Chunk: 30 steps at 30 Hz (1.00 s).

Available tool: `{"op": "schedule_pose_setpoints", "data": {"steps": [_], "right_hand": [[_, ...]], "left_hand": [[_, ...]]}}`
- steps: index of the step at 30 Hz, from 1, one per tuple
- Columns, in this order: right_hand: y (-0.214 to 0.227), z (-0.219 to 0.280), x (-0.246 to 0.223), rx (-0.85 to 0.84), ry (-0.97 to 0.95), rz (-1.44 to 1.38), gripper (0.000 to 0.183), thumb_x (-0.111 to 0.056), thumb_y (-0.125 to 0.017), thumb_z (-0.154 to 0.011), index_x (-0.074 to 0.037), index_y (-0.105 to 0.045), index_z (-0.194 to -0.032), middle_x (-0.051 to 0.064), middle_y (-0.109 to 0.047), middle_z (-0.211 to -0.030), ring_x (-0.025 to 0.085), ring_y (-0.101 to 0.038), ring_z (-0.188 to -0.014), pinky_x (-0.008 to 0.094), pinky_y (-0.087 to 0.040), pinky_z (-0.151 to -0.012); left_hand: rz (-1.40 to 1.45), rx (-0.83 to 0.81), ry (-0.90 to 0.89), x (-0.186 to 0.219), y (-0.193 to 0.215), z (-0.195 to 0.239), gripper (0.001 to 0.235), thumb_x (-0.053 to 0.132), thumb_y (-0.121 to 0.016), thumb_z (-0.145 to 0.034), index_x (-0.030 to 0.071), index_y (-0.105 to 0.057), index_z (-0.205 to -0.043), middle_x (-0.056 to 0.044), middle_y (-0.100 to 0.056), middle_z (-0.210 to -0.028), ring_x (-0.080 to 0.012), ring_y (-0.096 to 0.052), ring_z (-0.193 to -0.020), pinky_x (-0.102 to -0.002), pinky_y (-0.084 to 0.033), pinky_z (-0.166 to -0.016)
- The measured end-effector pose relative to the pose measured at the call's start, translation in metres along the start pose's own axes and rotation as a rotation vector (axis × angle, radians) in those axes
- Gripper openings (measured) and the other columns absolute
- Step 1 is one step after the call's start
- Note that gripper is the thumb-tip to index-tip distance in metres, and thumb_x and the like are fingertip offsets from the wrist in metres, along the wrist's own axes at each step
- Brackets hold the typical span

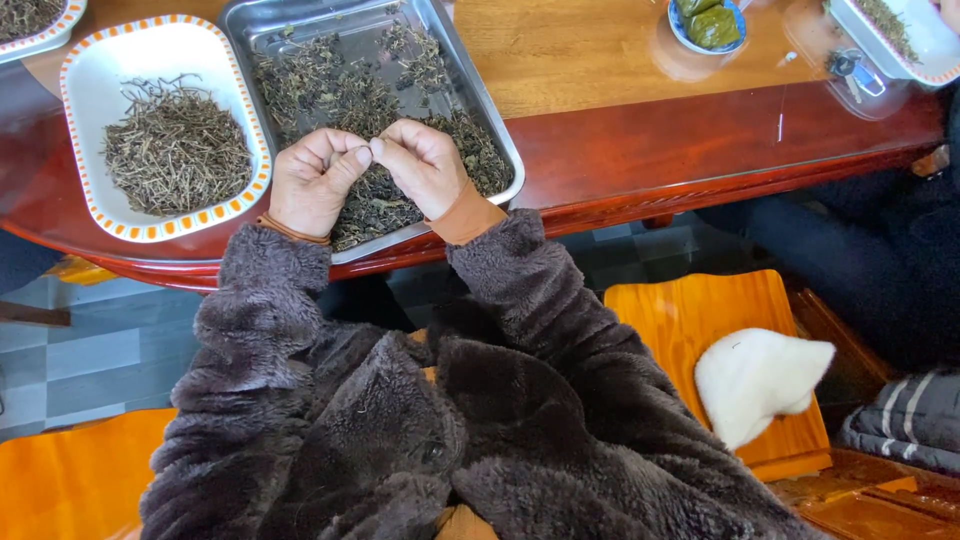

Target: Sorting dried tea leaves by hand to remove stems and debris.

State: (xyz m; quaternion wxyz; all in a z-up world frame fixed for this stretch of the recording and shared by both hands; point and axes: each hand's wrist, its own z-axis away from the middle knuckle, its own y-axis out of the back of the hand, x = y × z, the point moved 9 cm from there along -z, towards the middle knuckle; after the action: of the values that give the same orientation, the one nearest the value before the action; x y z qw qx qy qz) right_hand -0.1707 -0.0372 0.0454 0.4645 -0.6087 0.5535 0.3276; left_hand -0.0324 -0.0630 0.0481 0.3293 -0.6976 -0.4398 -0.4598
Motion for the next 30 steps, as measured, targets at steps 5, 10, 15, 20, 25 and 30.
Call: {"op": "schedule_pose_setpoints", "data": {"steps": [5,10,15,20,25,30], "right_hand": [[0.008,0.003,0.006,0.051,0.014,0.002,0.015,-0.015,-0.066,-0.097,-0.005,-0.069,-0.086,0.003,-0.05,-0.049,0.003,-0.046,-0.044,0.015,-0.029,-0.039],[0.019,0.002,0.0,0.108,-0.004,-0.084,0.014,-0.017,-0.06,-0.103,-0.008,-0.066,-0.093,0.007,-0.06,-0.059,0.008,-0.054,-0.044,0.017,-0.034,-0.033],[0.025,0.0,0.008,0.084,-0.118,-0.337,0.014,-0.006,-0.059,-0.102,-0.008,-0.061,-0.088,0.013,-0.075,-0.08,0.015,-0.066,-0.053,0.02,-0.033,-0.033],[0.027,0.005,0.007,0.121,-0.133,-0.28,0.009,0.002,-0.064,-0.097,-0.006,-0.066,-0.1,0.015,-0.074,-0.084,0.014,-0.064,-0.056,0.019,-0.034,-0.036],[0.029,0.005,0.007,0.107,-0.133,-0.264,0.018,0.003,-0.059,-0.097,0.001,-0.071,-0.111,0.015,-0.069,-0.086,0.014,-0.059,-0.056,0.019,-0.033,-0.036],[0.029,0.003,0.008,0.084,-0.138,-0.344,0.026,0.003,-0.042,-0.102,0.002,-0.068,-0.107,0.014,-0.069,-0.082,0.013,-0.06,-0.054,0.02,-0.031,-0.034]], "left_hand": [[0.048,0.028,-0.007,-0.021,0.008,-0.005,0.006,0.006,-0.075,-0.102,0.001,-0.073,-0.104,0.002,-0.046,-0.056,-0.001,-0.047,-0.054,-0.014,-0.037,-0.052],[0.034,0.067,-0.006,-0.011,0.016,-0.006,0.006,0.005,-0.069,-0.105,-0.001,-0.07,-0.104,0.0,-0.049,-0.051,-0.0044,-0.049,-0.043,-0.014,-0.037,-0.042],[0.009,0.105,-0.087,-0.004,0.024,-0.007,0.012,0.0,-0.069,-0.103,0.007,-0.07,-0.112,-0.002,-0.072,-0.102,-0.007,-0.059,-0.081,-0.023,-0.055,-0.077],[-0.222,0.103,-0.098,0.014,0.024,-0.007,0.019,-0.002,-0.073,-0.102,0.006,-0.071,-0.119,0.003,-0.059,-0.084,-0.0029,-0.045,-0.064,-0.02,-0.054,-0.07],[-0.46,-0.076,-0.073,0.005,0.011,-0.008,0.012,0.002,-0.079,-0.1,0.007,-0.078,-0.111,-0.003,-0.071,-0.084,-0.005,-0.044,-0.057,-0.02,-0.048,-0.052],[-1.009,-0.227,-0.152,0.006,-0.006,-0.007,0.021,0.016,-0.074,-0.099,0.005,-0.079,-0.116,-0.017,-0.079,-0.1,-0.0289,-0.076,-0.077,-0.044,-0.063,-0.076]]}}
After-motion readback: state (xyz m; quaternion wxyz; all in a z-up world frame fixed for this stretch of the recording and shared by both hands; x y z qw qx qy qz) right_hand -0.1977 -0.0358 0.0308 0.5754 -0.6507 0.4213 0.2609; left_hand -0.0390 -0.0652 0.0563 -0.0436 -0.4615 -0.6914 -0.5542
